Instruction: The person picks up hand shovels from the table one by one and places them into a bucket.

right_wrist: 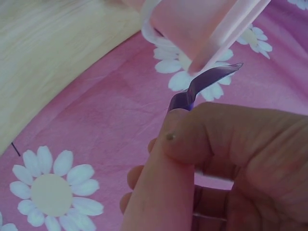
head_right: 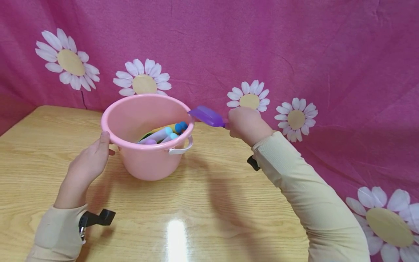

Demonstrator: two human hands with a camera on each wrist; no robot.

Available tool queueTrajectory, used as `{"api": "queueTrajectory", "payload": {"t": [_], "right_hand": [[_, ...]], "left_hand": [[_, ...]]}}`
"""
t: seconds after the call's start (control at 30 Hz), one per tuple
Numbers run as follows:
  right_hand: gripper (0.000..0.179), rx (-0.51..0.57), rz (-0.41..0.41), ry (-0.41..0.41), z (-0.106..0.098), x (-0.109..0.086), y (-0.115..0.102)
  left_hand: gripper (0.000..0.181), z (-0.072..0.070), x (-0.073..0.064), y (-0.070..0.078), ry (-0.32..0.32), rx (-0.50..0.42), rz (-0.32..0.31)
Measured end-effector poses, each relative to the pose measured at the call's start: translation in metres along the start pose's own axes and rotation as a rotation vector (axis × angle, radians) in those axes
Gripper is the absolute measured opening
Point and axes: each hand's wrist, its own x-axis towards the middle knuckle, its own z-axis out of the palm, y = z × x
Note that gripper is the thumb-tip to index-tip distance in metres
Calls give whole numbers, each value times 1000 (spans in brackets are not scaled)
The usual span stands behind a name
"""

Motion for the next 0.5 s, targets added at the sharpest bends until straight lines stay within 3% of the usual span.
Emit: {"api": "queueTrajectory", "payload": {"t": [0.23, 0.5], "right_hand": [[8, -56, -15, -21, -9, 11, -8], [9, -210, -19, 44, -19, 19, -22]], "left_hand": [[86, 1, 2, 0, -1, -6, -5], [84, 0, 2, 1, -2, -9, -3]]}}
